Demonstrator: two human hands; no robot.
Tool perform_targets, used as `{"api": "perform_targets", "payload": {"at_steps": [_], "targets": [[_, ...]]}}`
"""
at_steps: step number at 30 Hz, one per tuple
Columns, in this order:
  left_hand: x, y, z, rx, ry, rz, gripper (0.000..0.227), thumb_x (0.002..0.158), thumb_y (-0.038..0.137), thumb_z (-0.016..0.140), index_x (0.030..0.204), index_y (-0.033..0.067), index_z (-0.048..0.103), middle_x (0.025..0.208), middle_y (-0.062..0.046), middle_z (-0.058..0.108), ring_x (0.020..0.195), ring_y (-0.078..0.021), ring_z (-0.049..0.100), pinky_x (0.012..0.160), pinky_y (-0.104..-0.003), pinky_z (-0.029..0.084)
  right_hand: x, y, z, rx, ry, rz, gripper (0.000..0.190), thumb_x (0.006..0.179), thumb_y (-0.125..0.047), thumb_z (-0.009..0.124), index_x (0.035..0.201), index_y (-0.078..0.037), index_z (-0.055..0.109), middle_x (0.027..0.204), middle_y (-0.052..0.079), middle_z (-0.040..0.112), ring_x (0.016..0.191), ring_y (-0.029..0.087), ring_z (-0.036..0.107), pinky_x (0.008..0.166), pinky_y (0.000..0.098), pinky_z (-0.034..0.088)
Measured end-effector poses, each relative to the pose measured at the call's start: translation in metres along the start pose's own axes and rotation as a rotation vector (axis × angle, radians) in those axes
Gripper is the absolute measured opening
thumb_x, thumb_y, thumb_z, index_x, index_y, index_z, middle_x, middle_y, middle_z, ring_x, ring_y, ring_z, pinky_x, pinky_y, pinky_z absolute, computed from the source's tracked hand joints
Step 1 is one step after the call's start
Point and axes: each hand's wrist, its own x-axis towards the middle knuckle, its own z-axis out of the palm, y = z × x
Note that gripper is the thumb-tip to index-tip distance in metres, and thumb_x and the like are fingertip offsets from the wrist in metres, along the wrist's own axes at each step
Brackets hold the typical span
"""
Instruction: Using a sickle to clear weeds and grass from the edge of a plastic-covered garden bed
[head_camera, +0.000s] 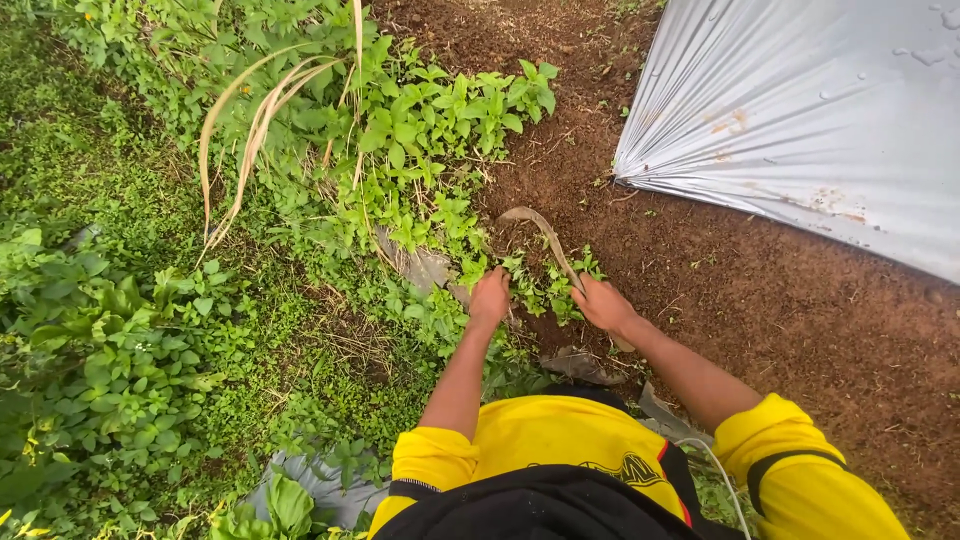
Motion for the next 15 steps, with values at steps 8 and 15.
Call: {"api": "perform_targets", "payload": {"at_steps": [8, 15], "targets": [[0.001, -0.001, 0.009, -0.022, 0.022, 0.006, 0.043, 0.122, 0.029, 0.039, 0.148, 0.0000, 0.057, 0.131, -0.024, 0.067, 0.120, -0.0418, 0.072, 0.098, -0.063, 0.063, 0.019, -0.028, -0.015, 0.061, 0.191, 0.003, 0.063, 0.128, -0.035, 0.041, 0.166, 0.016, 0.034, 0.101, 0.035, 0.072, 0.061, 0.031, 0.067, 0.051, 0.0486, 0.049], [-0.015, 0.017, -0.014, -0.046, 0.019, 0.008, 0.040, 0.121, 0.024, 0.039, 0.143, -0.0030, 0.059, 0.126, -0.025, 0.067, 0.114, -0.0409, 0.074, 0.088, -0.058, 0.067, 0.000, 0.031, 0.019, 0.106, -0.045, -0.024, 0.061, 0.125, -0.036, 0.045, 0.162, 0.012, 0.041, 0.098, 0.029, 0.077, 0.062, 0.025, 0.075, 0.050, 0.0435, 0.060]]}}
